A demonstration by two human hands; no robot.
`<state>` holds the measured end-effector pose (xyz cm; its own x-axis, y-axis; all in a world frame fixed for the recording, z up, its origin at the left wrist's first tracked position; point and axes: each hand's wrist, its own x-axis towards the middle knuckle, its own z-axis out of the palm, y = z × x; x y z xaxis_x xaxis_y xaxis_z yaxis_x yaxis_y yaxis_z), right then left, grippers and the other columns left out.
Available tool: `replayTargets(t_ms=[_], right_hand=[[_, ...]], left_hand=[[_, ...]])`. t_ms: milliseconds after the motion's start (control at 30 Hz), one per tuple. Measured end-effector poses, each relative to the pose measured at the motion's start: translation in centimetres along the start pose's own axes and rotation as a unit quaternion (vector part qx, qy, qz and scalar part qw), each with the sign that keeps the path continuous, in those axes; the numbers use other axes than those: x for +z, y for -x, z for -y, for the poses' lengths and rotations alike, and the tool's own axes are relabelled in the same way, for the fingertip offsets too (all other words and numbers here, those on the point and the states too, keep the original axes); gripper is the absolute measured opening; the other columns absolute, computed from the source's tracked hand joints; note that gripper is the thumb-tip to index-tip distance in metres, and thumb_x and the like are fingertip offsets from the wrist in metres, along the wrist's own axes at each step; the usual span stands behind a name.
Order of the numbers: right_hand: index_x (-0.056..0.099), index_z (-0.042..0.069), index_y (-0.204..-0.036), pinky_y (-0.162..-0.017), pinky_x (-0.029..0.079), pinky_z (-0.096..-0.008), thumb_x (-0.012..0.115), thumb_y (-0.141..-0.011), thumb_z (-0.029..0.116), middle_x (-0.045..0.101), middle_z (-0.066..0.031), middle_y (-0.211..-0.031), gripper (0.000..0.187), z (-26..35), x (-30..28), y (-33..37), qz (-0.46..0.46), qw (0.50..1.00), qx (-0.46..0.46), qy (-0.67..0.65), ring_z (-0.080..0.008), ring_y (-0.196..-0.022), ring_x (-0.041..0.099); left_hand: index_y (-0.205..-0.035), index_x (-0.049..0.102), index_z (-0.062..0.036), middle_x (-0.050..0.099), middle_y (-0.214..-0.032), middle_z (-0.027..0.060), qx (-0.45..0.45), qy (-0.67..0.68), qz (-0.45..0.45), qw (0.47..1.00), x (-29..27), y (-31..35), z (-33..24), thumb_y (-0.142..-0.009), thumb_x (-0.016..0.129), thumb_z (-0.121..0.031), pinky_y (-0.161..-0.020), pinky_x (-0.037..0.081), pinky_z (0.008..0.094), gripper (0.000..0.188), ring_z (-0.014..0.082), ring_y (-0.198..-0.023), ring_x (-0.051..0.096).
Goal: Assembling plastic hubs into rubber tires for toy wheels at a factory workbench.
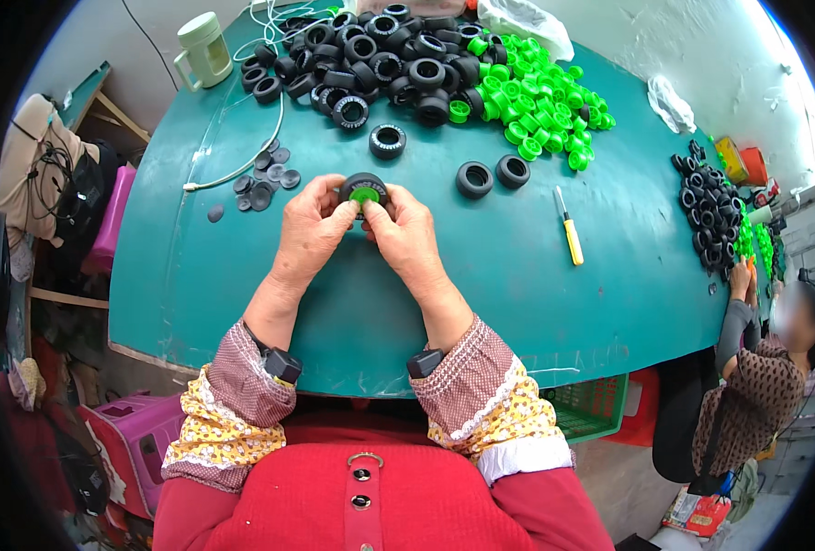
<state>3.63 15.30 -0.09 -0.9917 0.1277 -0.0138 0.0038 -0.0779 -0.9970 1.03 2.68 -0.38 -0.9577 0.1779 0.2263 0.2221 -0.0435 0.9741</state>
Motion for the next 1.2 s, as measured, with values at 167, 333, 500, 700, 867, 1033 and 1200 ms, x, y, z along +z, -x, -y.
replayTargets(t_ms=[167, 333, 500, 700, 867, 1033, 1200], right_hand=[[0.057, 0.0, -0.09, -0.052, 0.044, -0.0235, 0.051, -0.085, 0.019, 0.057, -0.0033, -0.066, 0.02, 0.9, -0.3, 0.0, -0.008, 0.995, -0.039, 0.095, -0.008, -0.058, 0.053], [0.056, 0.0, -0.085, -0.054, 0.045, -0.0287, 0.051, -0.085, 0.019, 0.058, -0.0104, -0.064, 0.02, 0.2, -0.1, -0.1, -0.058, 0.978, -0.096, 0.178, -0.0125, -0.058, 0.054], [0.056, 0.0, -0.085, -0.051, 0.044, -0.0281, 0.051, -0.085, 0.024, 0.055, -0.0095, -0.061, 0.024, -0.5, -0.6, -0.6, -0.027, 0.984, -0.086, 0.153, -0.0141, -0.055, 0.053], [0.056, 0.003, -0.092, -0.05, 0.042, -0.0196, 0.05, -0.087, 0.03, 0.055, -0.0028, -0.07, 0.029, 0.1, -1.7, -0.8, 0.083, 0.988, 0.081, -0.099, -0.0087, -0.055, 0.05], [0.057, 0.002, -0.092, -0.05, 0.043, -0.0202, 0.051, -0.087, 0.03, 0.055, -0.0022, -0.071, 0.03, 0.1, -1.5, -0.8, 0.083, 0.984, 0.111, -0.112, -0.0084, -0.059, 0.05], [0.057, 0.002, -0.091, -0.051, 0.042, -0.0199, 0.05, -0.086, 0.03, 0.056, -0.0013, -0.073, 0.029, 0.2, -1.5, -0.8, 0.084, 0.991, 0.087, -0.06, -0.0079, -0.063, 0.051], [0.058, 0.003, -0.087, -0.051, 0.04, -0.02, 0.05, -0.087, 0.029, 0.054, 0.0001, -0.07, 0.026, 0.2, -0.8, -0.5, 0.032, 0.997, 0.044, -0.048, -0.0066, -0.061, 0.048]], left_hand=[[-0.103, 0.054, -0.0003, 0.057, -0.074, 0.0001, -0.076, 0.042, 0.092, 0.992, -0.2, -0.5, -0.8, -0.08, 0.057, -0.014, -0.051, 0.043, 0.0185, 0.027, 0.0048, -0.059, 0.05], [-0.104, 0.054, -0.0008, 0.057, -0.073, -0.0001, -0.076, 0.05, 0.089, 0.992, 0.4, 0.0, -0.6, -0.081, 0.056, -0.012, -0.047, 0.041, 0.0172, 0.026, 0.0038, -0.056, 0.049], [-0.1, 0.055, -0.0007, 0.057, -0.069, 0.0012, -0.106, 0.078, 0.069, 0.989, 0.6, -0.1, -0.5, -0.082, 0.055, -0.013, -0.046, 0.041, 0.017, 0.022, 0.0045, -0.052, 0.05], [-0.1, 0.054, 0.0001, 0.058, -0.07, 0.0035, -0.194, 0.206, 0.097, 0.954, -0.7, -0.5, -0.1, -0.085, 0.054, -0.023, -0.049, 0.044, 0.0171, 0.028, 0.0085, -0.054, 0.055], [-0.098, 0.055, 0.0, 0.06, -0.074, 0.0049, -0.206, 0.187, 0.063, 0.959, -1.6, -0.7, -0.4, -0.085, 0.053, -0.025, -0.05, 0.045, 0.0172, 0.028, 0.0089, -0.056, 0.056], [-0.1, 0.057, 0.0005, 0.061, -0.078, 0.0044, -0.197, 0.154, 0.089, 0.964, -1.8, -0.9, -1.1, -0.083, 0.056, -0.022, -0.055, 0.045, 0.019, 0.028, 0.0095, -0.062, 0.058], [-0.105, 0.055, 0.0005, 0.061, -0.085, 0.0051, -0.131, 0.138, 0.095, 0.977, -1.3, -0.6, 0.0, -0.084, 0.053, -0.018, -0.059, 0.046, 0.0193, 0.028, 0.0103, -0.068, 0.059]])
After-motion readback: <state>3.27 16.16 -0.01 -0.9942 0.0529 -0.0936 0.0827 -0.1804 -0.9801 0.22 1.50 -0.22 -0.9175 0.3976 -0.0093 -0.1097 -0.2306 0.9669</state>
